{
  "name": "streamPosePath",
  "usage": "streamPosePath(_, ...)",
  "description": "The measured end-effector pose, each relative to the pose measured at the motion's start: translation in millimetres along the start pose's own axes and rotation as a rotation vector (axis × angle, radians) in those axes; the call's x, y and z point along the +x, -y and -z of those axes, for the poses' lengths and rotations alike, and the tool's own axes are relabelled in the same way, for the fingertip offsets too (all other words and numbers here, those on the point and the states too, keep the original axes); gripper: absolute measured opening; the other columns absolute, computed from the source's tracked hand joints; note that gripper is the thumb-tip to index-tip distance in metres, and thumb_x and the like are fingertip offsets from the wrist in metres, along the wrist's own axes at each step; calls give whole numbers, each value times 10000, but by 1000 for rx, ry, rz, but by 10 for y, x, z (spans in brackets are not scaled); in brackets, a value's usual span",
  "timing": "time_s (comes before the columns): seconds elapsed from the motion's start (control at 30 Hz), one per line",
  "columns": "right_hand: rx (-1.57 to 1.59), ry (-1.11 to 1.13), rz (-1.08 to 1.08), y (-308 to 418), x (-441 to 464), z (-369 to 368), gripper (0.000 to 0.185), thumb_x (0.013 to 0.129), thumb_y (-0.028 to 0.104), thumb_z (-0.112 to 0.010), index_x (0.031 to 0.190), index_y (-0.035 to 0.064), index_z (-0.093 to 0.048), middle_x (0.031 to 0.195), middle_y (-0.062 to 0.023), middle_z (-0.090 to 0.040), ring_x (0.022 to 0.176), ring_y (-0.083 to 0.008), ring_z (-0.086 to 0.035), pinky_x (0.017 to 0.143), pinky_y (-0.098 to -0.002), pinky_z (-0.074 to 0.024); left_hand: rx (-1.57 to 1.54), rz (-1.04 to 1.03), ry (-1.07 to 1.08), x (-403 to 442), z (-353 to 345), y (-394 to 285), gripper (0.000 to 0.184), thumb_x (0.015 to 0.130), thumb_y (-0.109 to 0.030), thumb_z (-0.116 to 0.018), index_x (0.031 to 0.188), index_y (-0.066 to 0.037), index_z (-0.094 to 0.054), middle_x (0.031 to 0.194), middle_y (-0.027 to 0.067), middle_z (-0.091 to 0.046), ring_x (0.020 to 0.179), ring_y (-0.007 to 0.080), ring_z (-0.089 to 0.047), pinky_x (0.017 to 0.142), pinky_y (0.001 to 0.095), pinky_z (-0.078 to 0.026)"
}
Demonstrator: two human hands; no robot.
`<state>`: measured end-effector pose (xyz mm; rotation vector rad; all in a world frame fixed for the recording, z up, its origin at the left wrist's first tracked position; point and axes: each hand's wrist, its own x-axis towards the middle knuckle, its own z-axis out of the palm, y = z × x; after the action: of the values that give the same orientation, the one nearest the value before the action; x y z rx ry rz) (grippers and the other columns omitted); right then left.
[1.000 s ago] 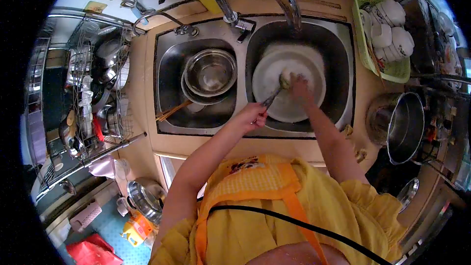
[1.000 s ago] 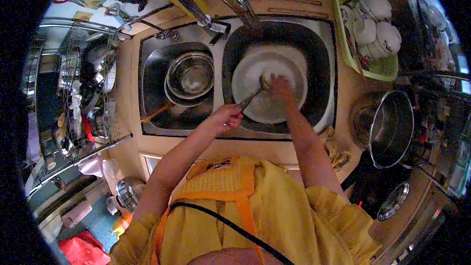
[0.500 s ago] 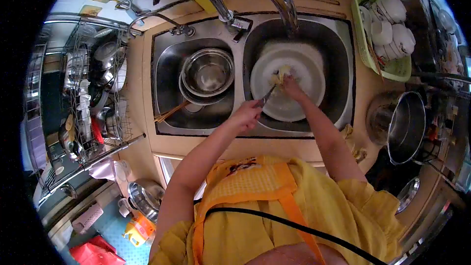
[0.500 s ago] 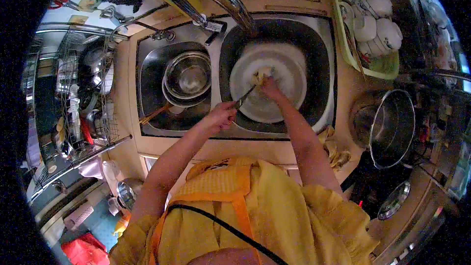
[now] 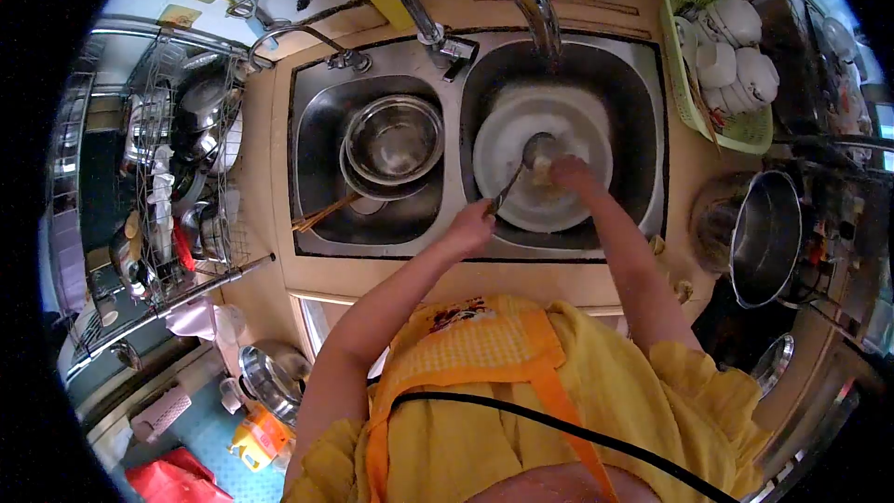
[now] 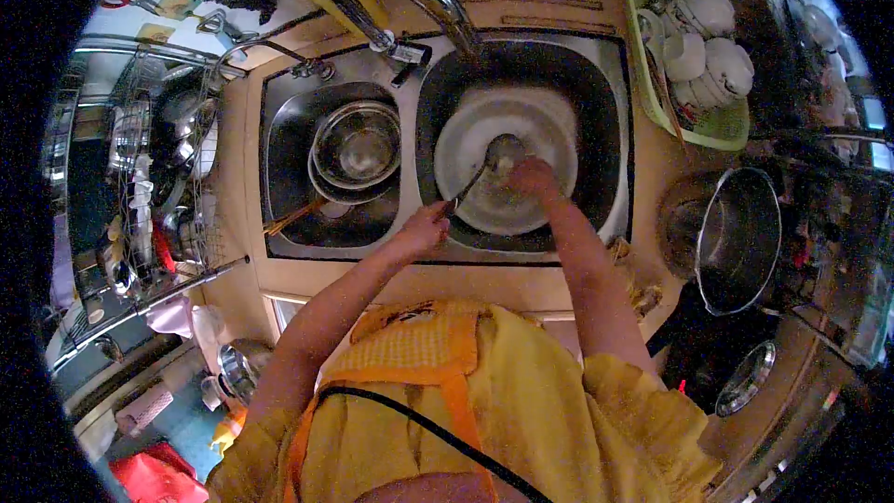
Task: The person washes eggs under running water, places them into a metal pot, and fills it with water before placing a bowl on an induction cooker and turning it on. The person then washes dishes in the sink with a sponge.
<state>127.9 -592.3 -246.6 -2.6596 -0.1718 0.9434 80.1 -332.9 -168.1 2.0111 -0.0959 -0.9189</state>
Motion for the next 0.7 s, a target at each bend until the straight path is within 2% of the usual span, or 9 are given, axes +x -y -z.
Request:
streamPosePath(0.07,-162,-50,-141,152,-222,417,273,740,217,-462,947,80,-574,910,-173,-564,787,-341,-549,731,-384,-449,-82,163,38,-98,103,-235,343,797,-125,-436,1133,-64,-455,665,100,-529,542,192,-513,476,325,-404)
streamPosePath(0.17,69,-482,5,233,-396,535,358,735,203,-492,1072,87,-512,1064,-163,-501,872,-317,-529,742,-389,-446,-130,359,109,-275,263,-635,346,780,-101,-432,1118,-27,-455,794,157,-564,717,257,-555,622,349,-424)
streamPosePath(0.2,28,-432,43,246,-354,484,397,726,188,-509,1111,96,-478,1116,-154,-458,911,-319,-507,755,-392,-441,-131,411,132,-283,293,-694,348,775,-95,-431,1111,-11,-455,843,177,-571,785,279,-562,673,357,-424)
streamPosePath(0.3,-89,-379,163,235,-72,180,529,699,143,-556,1201,121,-393,1235,-129,-351,1017,-326,-440,792,-410,-425,55,158,75,-206,248,-494,362,760,-82,-438,1110,11,-439,951,220,-541,899,330,-526,754,375,-400)
streamPosePath(0.4,-226,-542,262,237,85,55,582,675,113,-585,1216,128,-369,1254,-113,-323,1057,-341,-401,808,-444,-411,216,67,142,-212,298,-520,381,751,-82,-451,1117,20,-420,964,230,-532,892,337,-525,752,373,-407)
streamPosePath(0.43,-302,-617,287,279,55,130,573,672,113,-588,1206,125,-381,1240,-111,-342,1044,-348,-409,806,-454,-411,309,-39,119,-193,282,-429,395,761,-110,-463,1132,11,-403,878,194,-526,760,288,-508,654,353,-406)
streamPosePath(0.5,-386,-510,299,347,47,191,550,674,111,-583,1191,116,-397,1217,-109,-371,1037,-346,-414,811,-469,-402,494,-248,81,-182,217,-193,432,781,-166,-488,1164,-6,-369,707,120,-514,497,189,-475,458,312,-405)
streamPosePath(0.6,-445,-135,296,348,204,244,519,682,104,-561,1178,104,-408,1192,-106,-399,1047,-323,-413,832,-466,-386,403,-217,176,-20,175,-100,376,788,-196,-487,1084,18,-398,777,142,-534,519,232,-511,525,369,-430)
streamPosePath(0.7,-482,-126,443,213,389,93,489,683,99,-539,1159,103,-425,1162,-104,-423,1030,-308,-426,835,-426,-393,-93,287,413,-45,312,-600,312,801,-225,-476,981,27,-432,754,147,-549,525,237,-531,531,387,-438)
